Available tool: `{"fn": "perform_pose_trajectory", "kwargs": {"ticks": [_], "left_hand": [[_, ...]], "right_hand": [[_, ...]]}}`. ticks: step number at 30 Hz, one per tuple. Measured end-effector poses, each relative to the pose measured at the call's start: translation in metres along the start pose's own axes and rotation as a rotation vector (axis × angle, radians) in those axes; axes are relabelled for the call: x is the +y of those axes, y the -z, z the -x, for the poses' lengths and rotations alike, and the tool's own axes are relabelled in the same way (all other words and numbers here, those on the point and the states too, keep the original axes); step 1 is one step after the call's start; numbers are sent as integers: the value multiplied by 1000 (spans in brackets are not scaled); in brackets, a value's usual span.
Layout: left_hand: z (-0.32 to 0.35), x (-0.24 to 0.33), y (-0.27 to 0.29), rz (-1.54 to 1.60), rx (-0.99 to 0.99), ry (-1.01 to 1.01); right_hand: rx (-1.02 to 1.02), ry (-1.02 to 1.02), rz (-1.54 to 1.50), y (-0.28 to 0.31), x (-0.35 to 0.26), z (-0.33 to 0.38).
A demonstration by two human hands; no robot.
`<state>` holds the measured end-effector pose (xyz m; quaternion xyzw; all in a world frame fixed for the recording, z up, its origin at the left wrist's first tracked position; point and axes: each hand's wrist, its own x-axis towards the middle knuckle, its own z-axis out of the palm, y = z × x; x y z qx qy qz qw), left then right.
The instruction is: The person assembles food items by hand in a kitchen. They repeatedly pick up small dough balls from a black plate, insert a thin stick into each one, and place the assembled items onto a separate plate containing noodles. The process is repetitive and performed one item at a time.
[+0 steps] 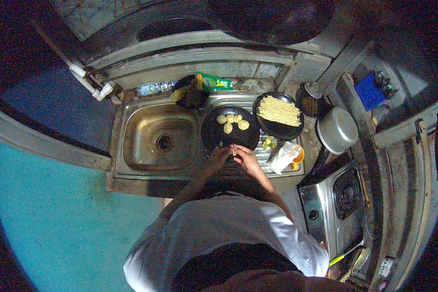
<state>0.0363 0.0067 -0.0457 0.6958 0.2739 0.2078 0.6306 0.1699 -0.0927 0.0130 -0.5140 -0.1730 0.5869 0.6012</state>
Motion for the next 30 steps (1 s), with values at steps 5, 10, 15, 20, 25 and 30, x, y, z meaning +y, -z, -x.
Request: {"fn": "perform_pose_trajectory", "kwargs": {"ticks": [5,10,15,20,25,30], "left_hand": [[5,26,7,-82,-73,57],[10,44,7,-182,-54,103],[4,19,7,16,-129,34],[11,30,5,164,-206,42],[6,-4,3,189,-244,-61],[8,20,4,176,-283,25]], "right_hand": [[24,9,-1,-2,-6,4],[66,19,-149,9,9,-3],[121,-39,-285,-6,-9,6],[100,-6,-283,5,1,3],[119,-23,-302,10,8,-3],[128,-24,-401,-10,-14,10]]}}
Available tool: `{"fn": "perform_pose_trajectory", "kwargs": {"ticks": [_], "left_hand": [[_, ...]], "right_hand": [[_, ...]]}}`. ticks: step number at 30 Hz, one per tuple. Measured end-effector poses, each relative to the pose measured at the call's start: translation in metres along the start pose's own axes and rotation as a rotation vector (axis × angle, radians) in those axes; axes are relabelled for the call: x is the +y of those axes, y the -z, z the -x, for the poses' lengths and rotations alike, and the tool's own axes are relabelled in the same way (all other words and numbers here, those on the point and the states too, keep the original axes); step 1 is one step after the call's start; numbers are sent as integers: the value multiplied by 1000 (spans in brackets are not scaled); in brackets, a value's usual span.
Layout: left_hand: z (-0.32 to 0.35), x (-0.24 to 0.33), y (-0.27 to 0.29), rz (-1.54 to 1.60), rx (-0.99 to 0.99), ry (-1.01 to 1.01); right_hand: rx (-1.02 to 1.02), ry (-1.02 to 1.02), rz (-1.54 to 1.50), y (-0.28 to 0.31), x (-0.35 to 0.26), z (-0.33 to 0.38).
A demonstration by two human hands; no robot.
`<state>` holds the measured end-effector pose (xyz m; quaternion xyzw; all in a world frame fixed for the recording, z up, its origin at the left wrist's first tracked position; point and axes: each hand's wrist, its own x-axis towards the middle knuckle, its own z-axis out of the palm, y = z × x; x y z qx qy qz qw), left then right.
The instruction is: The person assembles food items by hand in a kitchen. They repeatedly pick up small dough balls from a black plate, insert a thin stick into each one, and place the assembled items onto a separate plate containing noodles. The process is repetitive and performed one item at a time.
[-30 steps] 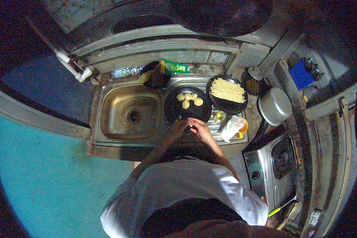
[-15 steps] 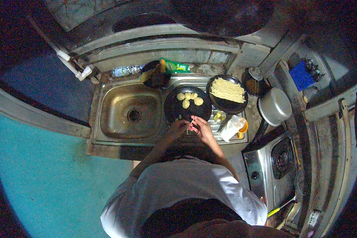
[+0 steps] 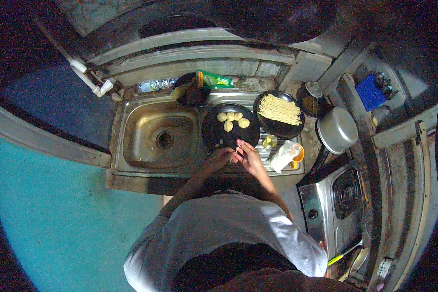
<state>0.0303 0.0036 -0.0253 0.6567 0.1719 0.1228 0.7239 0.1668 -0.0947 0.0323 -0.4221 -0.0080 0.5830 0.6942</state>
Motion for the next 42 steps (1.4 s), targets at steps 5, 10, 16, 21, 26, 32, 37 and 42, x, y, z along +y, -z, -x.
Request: {"fn": "perform_pose_trajectory", "kwargs": {"ticks": [5,10,16,21,26,32,37,42], "left_hand": [[7,23,-9,337,83,166],[8,2,-3,387,243,131],[12,-1,7,141,136,1],[15,31,3,-54,185,100],[12,15,6,-215,212,125],[12,9,10,-264,105,88],[10,6,6,141,207,288],[13,17,5,-292,213,221]], "right_hand": [[-117,-117,62,12,-1,-4],[-249,-73,298,10,10,-8],[-195,-76,488,25,20,-16],[-102,-123,359,13,11,-6],[-117,-184,120,23,18,-13],[-107,-184,189,27,20,-15],[-42,-201,186,17,16,-10],[-77,-105,98,27,24,-18]]}}
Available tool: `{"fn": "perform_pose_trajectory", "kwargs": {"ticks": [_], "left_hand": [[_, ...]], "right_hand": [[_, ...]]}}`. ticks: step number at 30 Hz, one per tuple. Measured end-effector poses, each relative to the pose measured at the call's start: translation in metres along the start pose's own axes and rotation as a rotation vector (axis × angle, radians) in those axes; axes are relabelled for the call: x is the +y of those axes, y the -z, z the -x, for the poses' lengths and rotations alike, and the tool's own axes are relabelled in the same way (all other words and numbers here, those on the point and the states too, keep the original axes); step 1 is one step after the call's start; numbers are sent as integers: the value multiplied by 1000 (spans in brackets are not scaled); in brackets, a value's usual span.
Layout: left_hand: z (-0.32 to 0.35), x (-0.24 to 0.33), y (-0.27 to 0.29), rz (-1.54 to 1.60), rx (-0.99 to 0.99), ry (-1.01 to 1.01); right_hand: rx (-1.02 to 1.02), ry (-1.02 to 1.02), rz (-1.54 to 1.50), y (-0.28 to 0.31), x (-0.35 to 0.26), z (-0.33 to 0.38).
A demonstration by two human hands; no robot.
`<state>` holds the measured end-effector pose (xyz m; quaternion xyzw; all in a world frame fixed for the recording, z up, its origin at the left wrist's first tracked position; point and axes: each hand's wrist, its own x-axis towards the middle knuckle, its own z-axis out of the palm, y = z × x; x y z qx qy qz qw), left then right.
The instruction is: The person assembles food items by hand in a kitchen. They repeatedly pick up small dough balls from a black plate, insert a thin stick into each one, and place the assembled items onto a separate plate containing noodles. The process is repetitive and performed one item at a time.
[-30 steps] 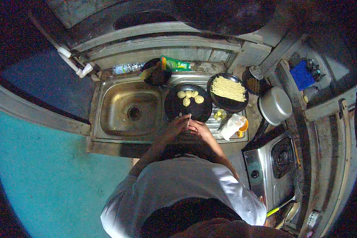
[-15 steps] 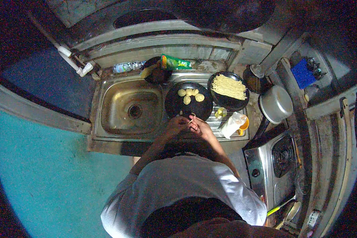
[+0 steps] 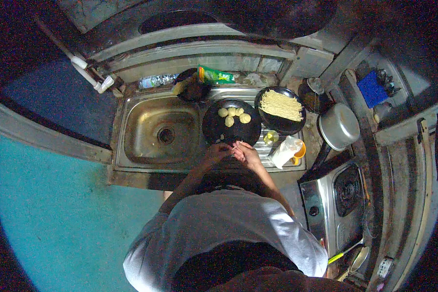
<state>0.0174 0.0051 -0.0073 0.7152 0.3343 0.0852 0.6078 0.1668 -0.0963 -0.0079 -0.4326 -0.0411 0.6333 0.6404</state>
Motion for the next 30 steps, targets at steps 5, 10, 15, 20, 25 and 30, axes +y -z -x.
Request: {"fn": "perform_pose_trajectory", "kwargs": {"ticks": [5,10,15,20,25,30], "left_hand": [[-7,-17,-2,44,-22,3],[-11,-11,-2,211,42,173],[-20,-37,3,-121,120,-14],[-10,-18,1,-73,75,-38],[-6,-12,-5,-174,99,-102],[-12,-29,-12,-258,186,-296]], "right_hand": [[-7,-7,7,12,4,-8],[-169,-194,-110,28,12,-22],[-181,-7,348,45,41,-42],[-123,76,519,45,39,-41],[-52,49,252,23,21,-20],[-11,-36,127,16,10,-12]]}}
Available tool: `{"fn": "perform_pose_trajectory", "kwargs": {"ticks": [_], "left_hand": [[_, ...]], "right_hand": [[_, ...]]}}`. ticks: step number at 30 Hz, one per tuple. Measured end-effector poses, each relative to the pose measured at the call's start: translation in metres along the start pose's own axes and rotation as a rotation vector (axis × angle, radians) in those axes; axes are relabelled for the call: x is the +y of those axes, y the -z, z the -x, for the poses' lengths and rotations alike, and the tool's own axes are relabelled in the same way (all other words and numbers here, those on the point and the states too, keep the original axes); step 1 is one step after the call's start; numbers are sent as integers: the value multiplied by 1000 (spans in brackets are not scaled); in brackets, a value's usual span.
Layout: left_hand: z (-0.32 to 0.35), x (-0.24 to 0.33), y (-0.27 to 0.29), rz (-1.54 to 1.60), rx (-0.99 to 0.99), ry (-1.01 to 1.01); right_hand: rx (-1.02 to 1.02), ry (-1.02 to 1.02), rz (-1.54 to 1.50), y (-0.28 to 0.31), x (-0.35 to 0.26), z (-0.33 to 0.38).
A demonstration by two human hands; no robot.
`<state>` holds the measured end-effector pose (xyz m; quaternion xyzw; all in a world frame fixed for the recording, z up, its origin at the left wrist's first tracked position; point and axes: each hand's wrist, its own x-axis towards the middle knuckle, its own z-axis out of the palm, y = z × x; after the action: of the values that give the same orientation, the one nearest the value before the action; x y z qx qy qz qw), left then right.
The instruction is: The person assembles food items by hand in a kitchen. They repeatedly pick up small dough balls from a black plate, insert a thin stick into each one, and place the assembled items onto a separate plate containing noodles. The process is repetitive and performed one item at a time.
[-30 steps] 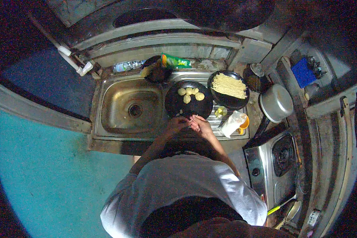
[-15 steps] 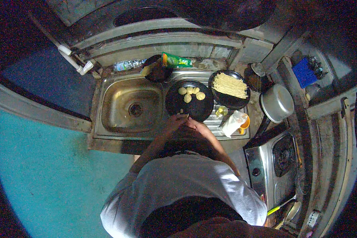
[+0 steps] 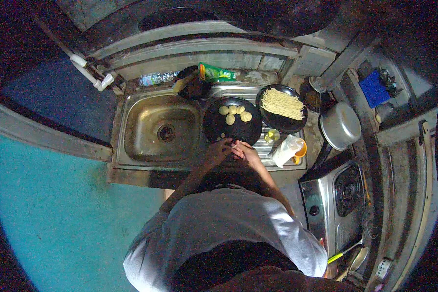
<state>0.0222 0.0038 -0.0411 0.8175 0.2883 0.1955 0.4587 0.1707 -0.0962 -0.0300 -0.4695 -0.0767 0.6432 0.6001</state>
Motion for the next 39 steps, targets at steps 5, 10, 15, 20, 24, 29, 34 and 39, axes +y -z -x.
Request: {"fn": "perform_pose_trajectory", "kwargs": {"ticks": [5,10,15,20,24,29,34,39], "left_hand": [[0,54,27,79,-72,262],[3,31,15,97,10,114],[3,22,3,10,23,66],[6,56,24,-40,1,233],[6,80,39,-55,-68,293],[7,61,25,-222,108,14],[4,43,11,-1,98,-2],[4,72,27,-186,-6,130]], "right_hand": [[-8,10,-40,-11,-9,10],[20,45,25,-21,-20,20],[48,58,-131,-10,-15,13],[59,96,-259,-13,-17,15],[69,115,-235,-14,-17,14],[-60,180,-161,-13,-14,12],[15,195,-134,-25,-17,19],[93,152,-204,-23,-20,20]]}}
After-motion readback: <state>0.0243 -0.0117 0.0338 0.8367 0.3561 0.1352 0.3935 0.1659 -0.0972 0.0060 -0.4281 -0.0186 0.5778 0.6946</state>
